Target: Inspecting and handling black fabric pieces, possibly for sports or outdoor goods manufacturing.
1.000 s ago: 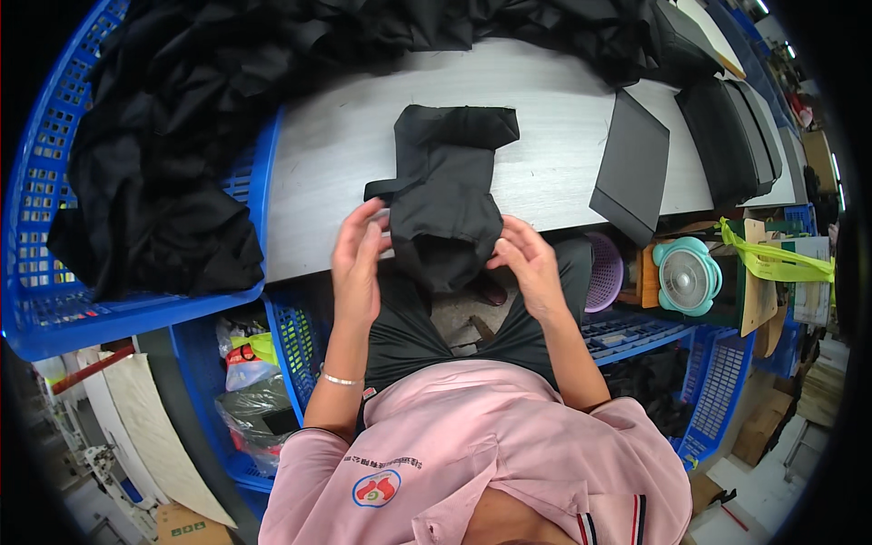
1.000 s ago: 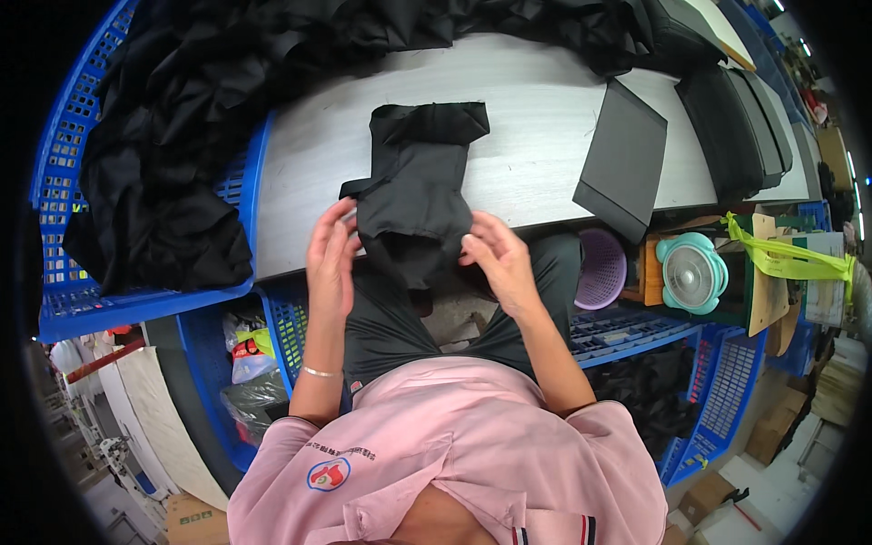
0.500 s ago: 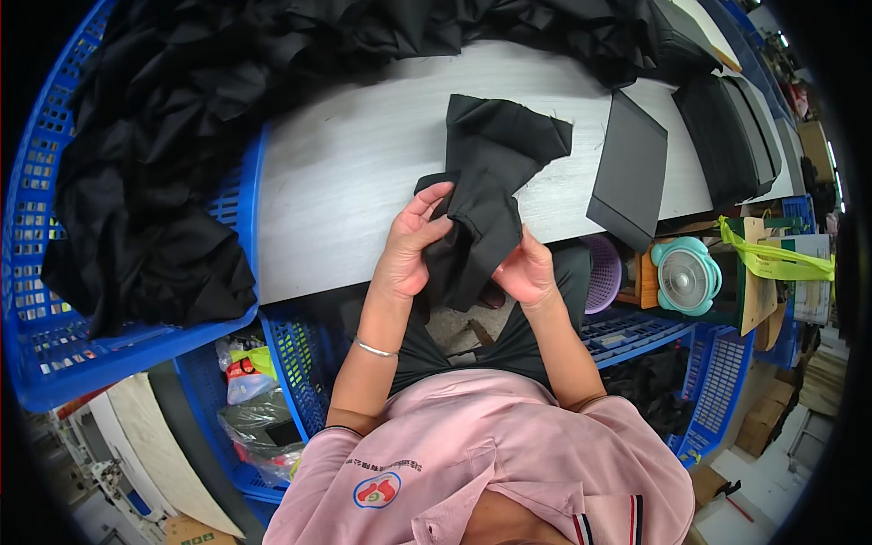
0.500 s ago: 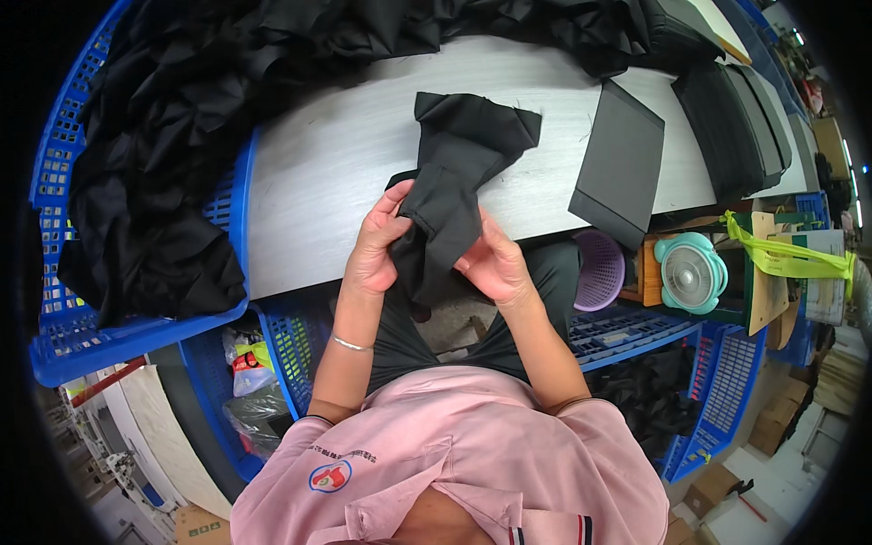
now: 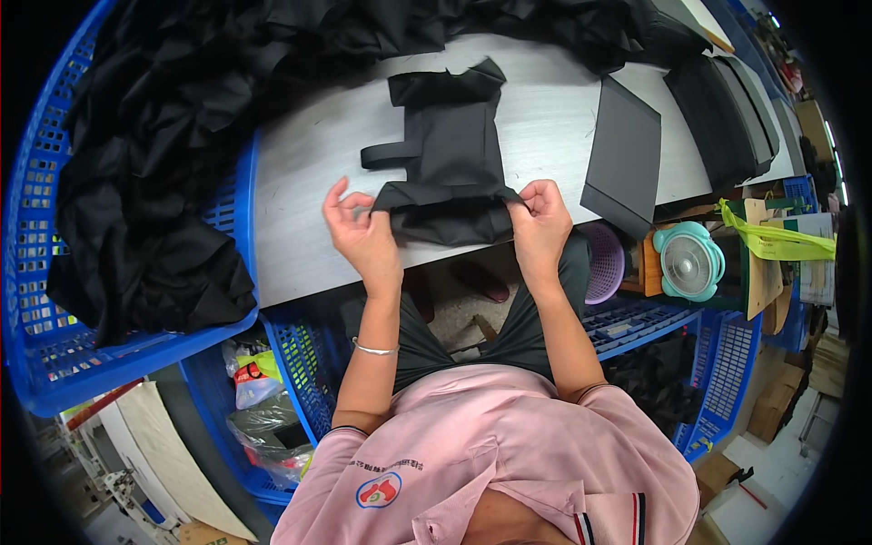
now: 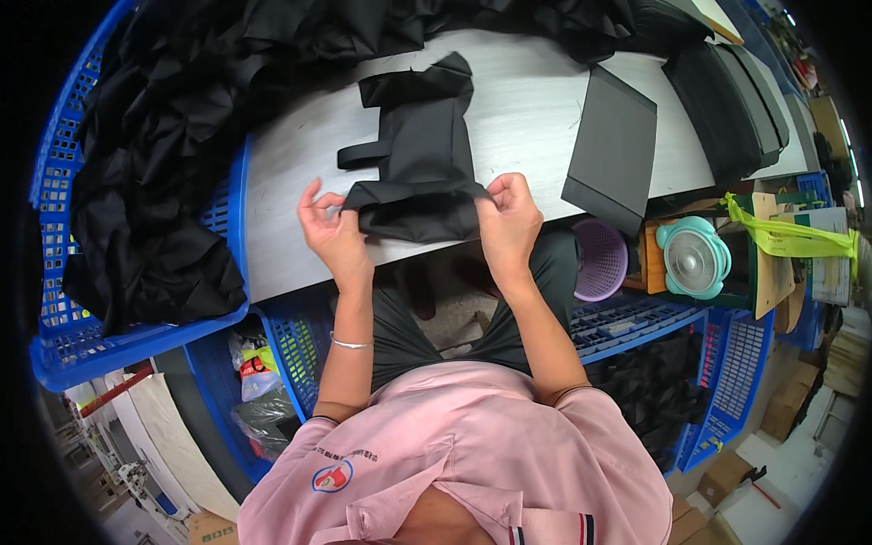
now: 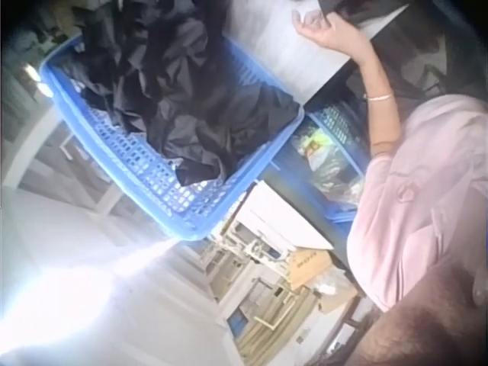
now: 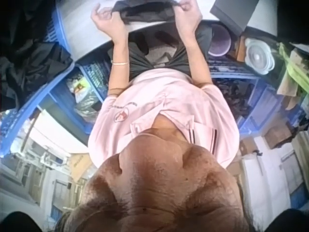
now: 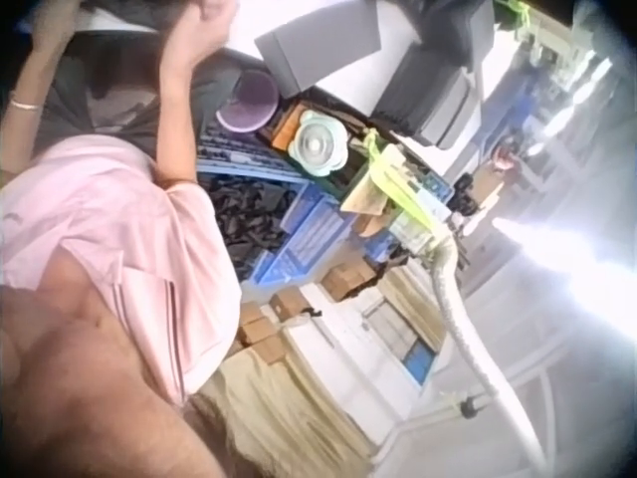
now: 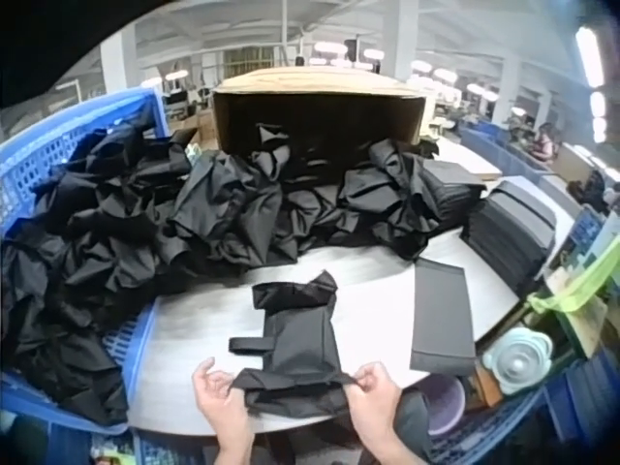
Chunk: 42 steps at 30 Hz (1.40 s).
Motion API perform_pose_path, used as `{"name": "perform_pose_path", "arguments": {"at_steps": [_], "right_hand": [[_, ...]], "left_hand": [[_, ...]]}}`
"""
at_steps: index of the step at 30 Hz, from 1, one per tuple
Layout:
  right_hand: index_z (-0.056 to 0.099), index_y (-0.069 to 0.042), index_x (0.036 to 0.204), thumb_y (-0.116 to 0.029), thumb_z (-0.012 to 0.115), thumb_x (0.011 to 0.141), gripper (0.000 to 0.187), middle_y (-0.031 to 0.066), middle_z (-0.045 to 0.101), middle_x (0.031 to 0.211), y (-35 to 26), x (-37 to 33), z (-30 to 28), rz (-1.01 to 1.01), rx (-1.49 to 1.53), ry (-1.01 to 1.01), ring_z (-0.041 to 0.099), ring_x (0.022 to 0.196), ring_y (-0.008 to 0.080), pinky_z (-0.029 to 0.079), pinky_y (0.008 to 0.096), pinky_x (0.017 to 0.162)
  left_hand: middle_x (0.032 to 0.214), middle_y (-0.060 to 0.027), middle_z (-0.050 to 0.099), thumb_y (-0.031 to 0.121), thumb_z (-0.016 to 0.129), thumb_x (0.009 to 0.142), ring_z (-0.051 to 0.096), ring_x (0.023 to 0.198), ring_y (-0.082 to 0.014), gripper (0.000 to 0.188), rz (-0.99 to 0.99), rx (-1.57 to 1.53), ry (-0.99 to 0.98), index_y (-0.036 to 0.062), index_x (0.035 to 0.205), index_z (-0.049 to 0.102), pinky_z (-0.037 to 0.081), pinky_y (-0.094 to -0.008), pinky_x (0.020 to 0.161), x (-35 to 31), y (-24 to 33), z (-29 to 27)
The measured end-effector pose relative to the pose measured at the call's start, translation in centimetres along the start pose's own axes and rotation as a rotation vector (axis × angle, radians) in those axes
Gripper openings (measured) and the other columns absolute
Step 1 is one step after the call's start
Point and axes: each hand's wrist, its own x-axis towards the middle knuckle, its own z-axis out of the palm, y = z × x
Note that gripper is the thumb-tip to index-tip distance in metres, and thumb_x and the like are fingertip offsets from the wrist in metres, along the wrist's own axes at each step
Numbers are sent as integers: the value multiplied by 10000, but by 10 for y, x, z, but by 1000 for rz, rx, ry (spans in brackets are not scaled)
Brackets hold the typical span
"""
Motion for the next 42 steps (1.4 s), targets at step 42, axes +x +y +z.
{"name": "perform_pose_path", "arguments": {"at_steps": [42], "right_hand": [[636,-1,1056,-363,772,830,448,158,623,1037,18,74,-102,-270,-1024,342,615,1023,357,542,456,819]], "left_hand": [[1106,-148,723,280,805,834,699,1011,-287,511,249,630,-531,72,1266,627,530,-361,895,24,0,18]]}}
